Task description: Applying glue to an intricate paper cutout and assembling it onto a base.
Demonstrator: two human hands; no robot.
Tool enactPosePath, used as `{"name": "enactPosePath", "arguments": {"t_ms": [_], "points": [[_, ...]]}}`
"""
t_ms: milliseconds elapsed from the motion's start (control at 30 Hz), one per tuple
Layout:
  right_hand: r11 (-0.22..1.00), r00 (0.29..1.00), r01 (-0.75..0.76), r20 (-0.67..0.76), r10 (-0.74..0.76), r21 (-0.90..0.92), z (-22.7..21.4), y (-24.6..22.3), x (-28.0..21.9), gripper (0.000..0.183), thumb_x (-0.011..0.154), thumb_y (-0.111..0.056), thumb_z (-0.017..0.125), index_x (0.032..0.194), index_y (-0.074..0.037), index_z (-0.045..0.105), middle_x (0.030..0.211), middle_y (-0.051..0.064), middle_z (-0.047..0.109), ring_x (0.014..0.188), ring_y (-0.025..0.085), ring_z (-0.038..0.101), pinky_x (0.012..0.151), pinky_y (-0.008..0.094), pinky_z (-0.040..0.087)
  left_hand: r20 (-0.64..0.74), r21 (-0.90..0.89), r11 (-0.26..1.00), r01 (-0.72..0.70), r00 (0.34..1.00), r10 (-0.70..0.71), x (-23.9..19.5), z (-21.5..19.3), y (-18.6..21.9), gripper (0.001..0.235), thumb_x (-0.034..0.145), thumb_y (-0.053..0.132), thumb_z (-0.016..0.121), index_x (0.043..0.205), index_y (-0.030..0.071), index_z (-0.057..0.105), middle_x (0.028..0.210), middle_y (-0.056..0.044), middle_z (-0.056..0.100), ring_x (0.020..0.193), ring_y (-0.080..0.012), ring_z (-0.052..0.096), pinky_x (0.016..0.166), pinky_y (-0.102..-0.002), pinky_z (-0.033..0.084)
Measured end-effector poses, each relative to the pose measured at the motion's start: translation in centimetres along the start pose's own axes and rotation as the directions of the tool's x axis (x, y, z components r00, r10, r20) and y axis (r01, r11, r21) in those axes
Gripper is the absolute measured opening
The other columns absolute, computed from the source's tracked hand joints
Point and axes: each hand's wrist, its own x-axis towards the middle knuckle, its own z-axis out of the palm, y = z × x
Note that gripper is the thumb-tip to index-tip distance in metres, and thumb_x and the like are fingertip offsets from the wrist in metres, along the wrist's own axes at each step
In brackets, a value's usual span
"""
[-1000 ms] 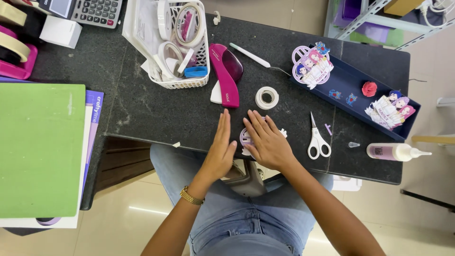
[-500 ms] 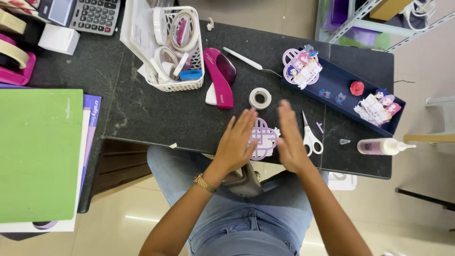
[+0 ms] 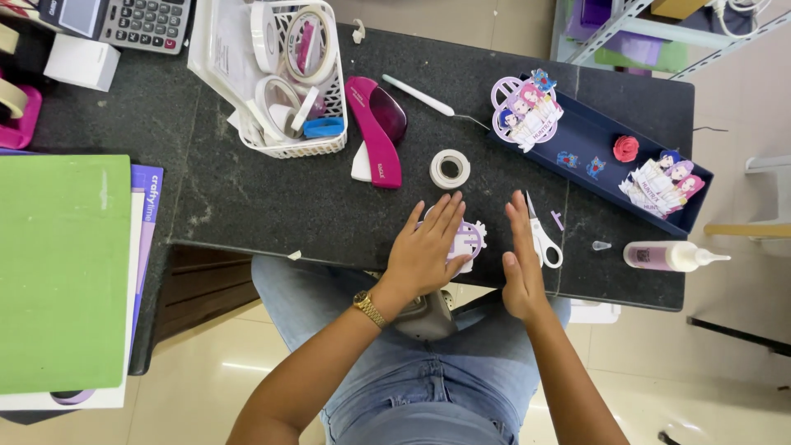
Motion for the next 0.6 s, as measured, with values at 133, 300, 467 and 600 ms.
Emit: {"name": "enactPosePath", "arguments": {"t_ms": [133, 300, 467, 600], "points": [[1.0, 1.0, -0.02, -0.008, 0.02, -0.007, 0.8, -1.0, -0.1, 0.067, 0.108, -0.038, 0.024, 0.162, 0.002, 0.02, 0.17, 0.026, 0.012, 0.156, 0.044, 0.008, 0.126, 0.056, 0.009, 0.008, -0.239, 0.971, 0.017, 1.0, -0.015, -0.2, -1.7, -0.7, 0.082, 0.101, 0.055, 0.04, 0.163, 0.003, 0.025, 0.169, -0.017, 0.028, 0.158, -0.0298, 0.024, 0.127, -0.056, 0.01], [0.886, 0.985, 0.007, 0.157, 0.074, -0.464, 3.6, 1.1, -2.5, 0.072, 0.105, -0.042, 0.039, 0.162, -0.001, 0.026, 0.168, 0.024, 0.026, 0.155, 0.038, 0.023, 0.124, 0.056, 0.01, 0.012, -0.457, 0.885, 0.092, 0.995, -0.097, -1.8, -4.0, -2.7, 0.07, 0.104, 0.031, 0.037, 0.164, 0.0, 0.018, 0.169, -0.024, 0.024, 0.157, -0.0384, 0.023, 0.125, -0.059, 0.013], [0.635, 0.979, 0.112, 0.194, 0.061, -0.764, 4.5, 1.2, -3.2, 0.074, 0.105, -0.054, 0.037, 0.16, -0.007, 0.032, 0.169, 0.015, 0.028, 0.157, 0.027, 0.025, 0.126, 0.054, 0.009, 0.042, -0.038, 0.997, 0.061, 0.997, -0.059, -4.7, -2.5, -3.0, 0.08, 0.105, 0.057, 0.032, 0.161, 0.0, 0.028, 0.168, -0.02, 0.029, 0.158, -0.0315, 0.024, 0.126, -0.053, 0.01], [0.612, 0.978, 0.102, 0.192, 0.083, -0.784, 4.6, 0.8, -3.0, 0.084, 0.1, -0.065, 0.037, 0.16, -0.006, 0.033, 0.169, 0.015, 0.029, 0.157, 0.027, 0.026, 0.126, 0.055, 0.01, 0.053, 0.027, 0.999, 0.045, 0.998, -0.046, -4.7, -2.6, -3.0, 0.087, 0.102, 0.066, 0.032, 0.16, 0.001, 0.03, 0.169, -0.018, 0.029, 0.158, -0.0295, 0.023, 0.127, -0.054, 0.009]]}}
